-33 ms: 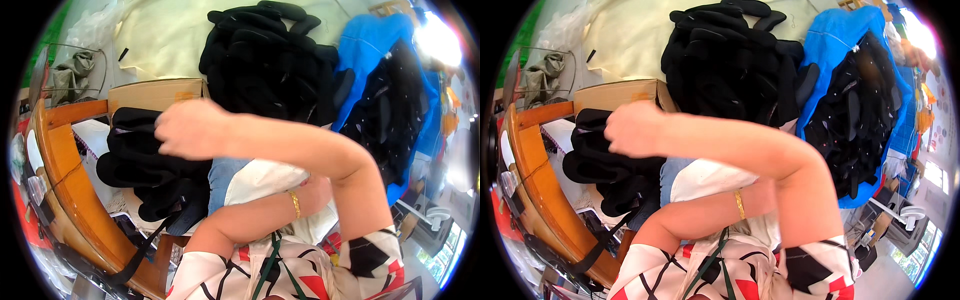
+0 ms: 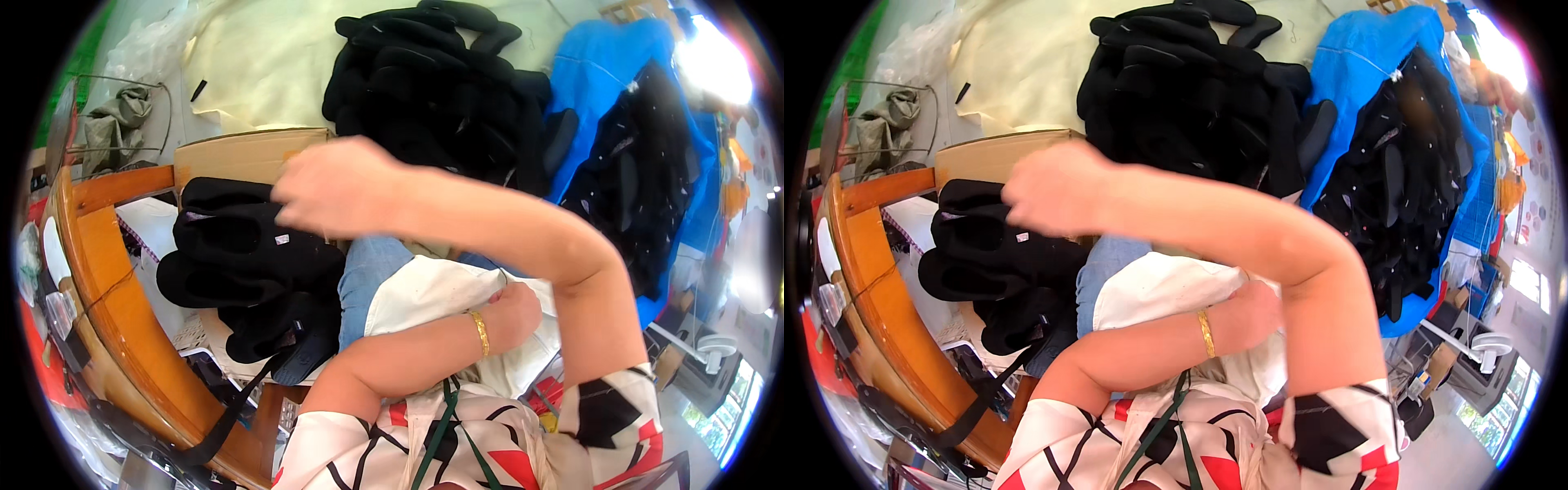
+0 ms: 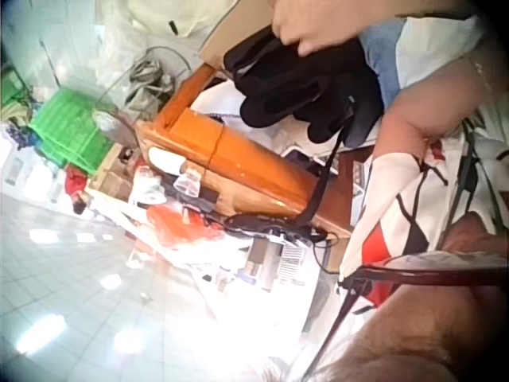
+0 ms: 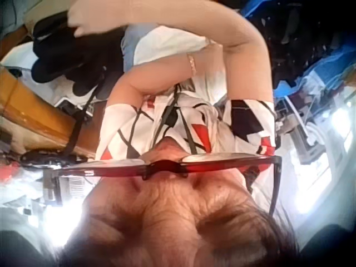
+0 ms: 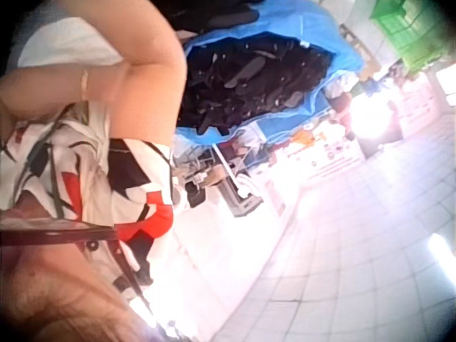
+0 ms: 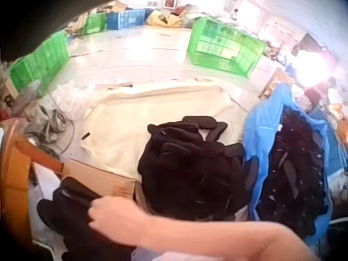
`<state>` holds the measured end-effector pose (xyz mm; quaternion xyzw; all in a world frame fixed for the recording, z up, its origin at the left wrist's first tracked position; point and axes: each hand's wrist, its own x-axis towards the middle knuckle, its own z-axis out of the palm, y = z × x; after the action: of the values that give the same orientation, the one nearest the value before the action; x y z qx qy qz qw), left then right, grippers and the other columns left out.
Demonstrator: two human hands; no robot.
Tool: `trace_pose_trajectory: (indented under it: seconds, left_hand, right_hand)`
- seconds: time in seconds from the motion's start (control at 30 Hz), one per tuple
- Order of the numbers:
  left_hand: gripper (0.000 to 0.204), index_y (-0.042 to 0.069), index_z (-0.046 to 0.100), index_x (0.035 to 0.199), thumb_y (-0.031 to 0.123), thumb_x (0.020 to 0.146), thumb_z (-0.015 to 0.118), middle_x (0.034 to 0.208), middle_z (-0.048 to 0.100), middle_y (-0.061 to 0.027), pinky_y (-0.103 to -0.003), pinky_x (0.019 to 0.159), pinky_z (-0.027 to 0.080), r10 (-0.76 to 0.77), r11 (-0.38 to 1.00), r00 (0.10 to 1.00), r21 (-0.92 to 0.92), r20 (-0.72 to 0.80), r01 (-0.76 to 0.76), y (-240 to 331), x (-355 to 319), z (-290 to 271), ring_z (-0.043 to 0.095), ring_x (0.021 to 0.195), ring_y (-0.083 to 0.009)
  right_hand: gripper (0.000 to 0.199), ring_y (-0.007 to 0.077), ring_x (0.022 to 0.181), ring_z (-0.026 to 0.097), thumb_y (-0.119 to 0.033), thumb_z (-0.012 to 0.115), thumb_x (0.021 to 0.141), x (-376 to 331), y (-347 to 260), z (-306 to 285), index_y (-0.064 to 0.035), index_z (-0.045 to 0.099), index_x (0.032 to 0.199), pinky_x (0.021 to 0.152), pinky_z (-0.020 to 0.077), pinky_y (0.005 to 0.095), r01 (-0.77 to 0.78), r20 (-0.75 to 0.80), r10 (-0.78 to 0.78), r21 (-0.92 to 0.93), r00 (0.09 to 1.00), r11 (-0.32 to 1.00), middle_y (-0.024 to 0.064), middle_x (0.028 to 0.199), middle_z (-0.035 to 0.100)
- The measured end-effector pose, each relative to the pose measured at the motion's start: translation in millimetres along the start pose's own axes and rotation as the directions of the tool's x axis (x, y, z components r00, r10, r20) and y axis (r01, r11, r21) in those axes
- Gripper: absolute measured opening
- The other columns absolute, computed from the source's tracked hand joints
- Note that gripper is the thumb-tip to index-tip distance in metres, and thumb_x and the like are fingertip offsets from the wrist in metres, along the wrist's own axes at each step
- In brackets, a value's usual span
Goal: The person is seated on the floor in a workshop environment, sewing a black slipper using a needle and thread. They repeatedly pull the thread through the slipper sole and upper, then place the finished slipper into a blue bin and pick up another one to continue the process.
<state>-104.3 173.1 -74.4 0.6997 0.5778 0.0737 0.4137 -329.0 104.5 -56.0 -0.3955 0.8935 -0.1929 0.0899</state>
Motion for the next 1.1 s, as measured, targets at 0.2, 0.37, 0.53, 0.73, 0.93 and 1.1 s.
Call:
trace_pose_trajectory:
  seconds: [0.2,0.37,0.53,0.73,0.93,1.1]
  left_hand:
    - [0.027,0.01,0.078,0.094,0.014,0.068,0.076,0.089,0.073,-0.0053,-0.041,0.054,0.055,0.046,0.999,0.997,-0.008,0.056,-0.046,2,-5,-6,0.071,0.076,-0.0249]
    - [0.028,0.011,0.078,0.093,0.011,0.065,0.075,0.086,0.072,-0.0061,-0.044,0.049,0.053,0.038,0.998,0.984,-0.057,0.171,-0.029,16,19,9,0.07,0.076,-0.0261]
    - [0.024,0.006,0.076,0.092,0.012,0.069,0.073,0.08,0.07,-0.0086,-0.042,0.049,0.051,0.047,0.997,0.995,-0.054,-0.089,-0.052,21,38,55,0.067,0.065,-0.0268]
    - [0.027,0.004,0.076,0.095,0.015,0.071,0.072,0.085,0.072,-0.012,-0.045,0.056,0.056,0.019,0.99,0.963,-0.139,0.27,0.019,11,30,15,0.069,0.069,-0.0304]
    - [0.025,0.005,0.076,0.097,0.013,0.074,0.07,0.087,0.072,-0.0143,-0.048,0.059,0.057,0.033,0.99,0.978,-0.139,0.207,-0.004,16,28,15,0.071,0.073,-0.0334]
    - [0.025,0.008,0.077,0.099,0.014,0.077,0.067,0.089,0.073,-0.0116,-0.048,0.062,0.057,0.035,0.995,0.964,-0.081,-0.265,-0.058,26,34,76,0.072,0.08,-0.032]
  right_hand:
    - [0.026,0.0352,0.092,0.066,-0.028,0.061,0.09,-149,125,7,-0.0045,0.071,0.095,0.081,0.0529,0.0437,-0.734,-0.14,0.735,0.07,0.663,0.676,0.0157,0.094,0.07]
    - [0.052,0.0365,0.097,0.069,-0.054,0.065,0.085,-188,142,88,-0.0036,0.074,0.093,0.083,0.0558,0.0446,-0.935,0.264,0.899,0.041,0.35,0.352,0.0188,0.1,0.072]
    - [0.071,0.0348,0.113,0.064,-0.054,0.076,0.075,-183,152,158,0.0,0.062,0.12,0.094,0.0523,0.0439,-0.984,0.378,0.908,0.076,0.18,0.164,0.0184,0.12,0.067]
    - [0.042,0.0212,0.079,0.069,-0.032,0.077,0.075,-205,150,190,0.0009,0.067,0.099,0.07,0.0545,0.0343,-0.808,0.586,0.73,0.585,0.353,-0.079,0.0101,0.087,0.071]
    - [0.072,0.035,0.108,0.066,-0.051,0.075,0.073,-214,107,249,0.0072,0.065,0.113,0.093,0.0501,0.0377,-0.797,0.522,0.7,0.594,0.487,0.111,0.0253,0.111,0.068]
    - [0.088,0.039,0.122,0.056,-0.058,0.076,0.074,-186,87,300,0.0063,0.052,0.13,0.104,0.0468,0.0422,-0.931,0.588,0.772,0.366,0.242,0.013,0.0271,0.13,0.057]
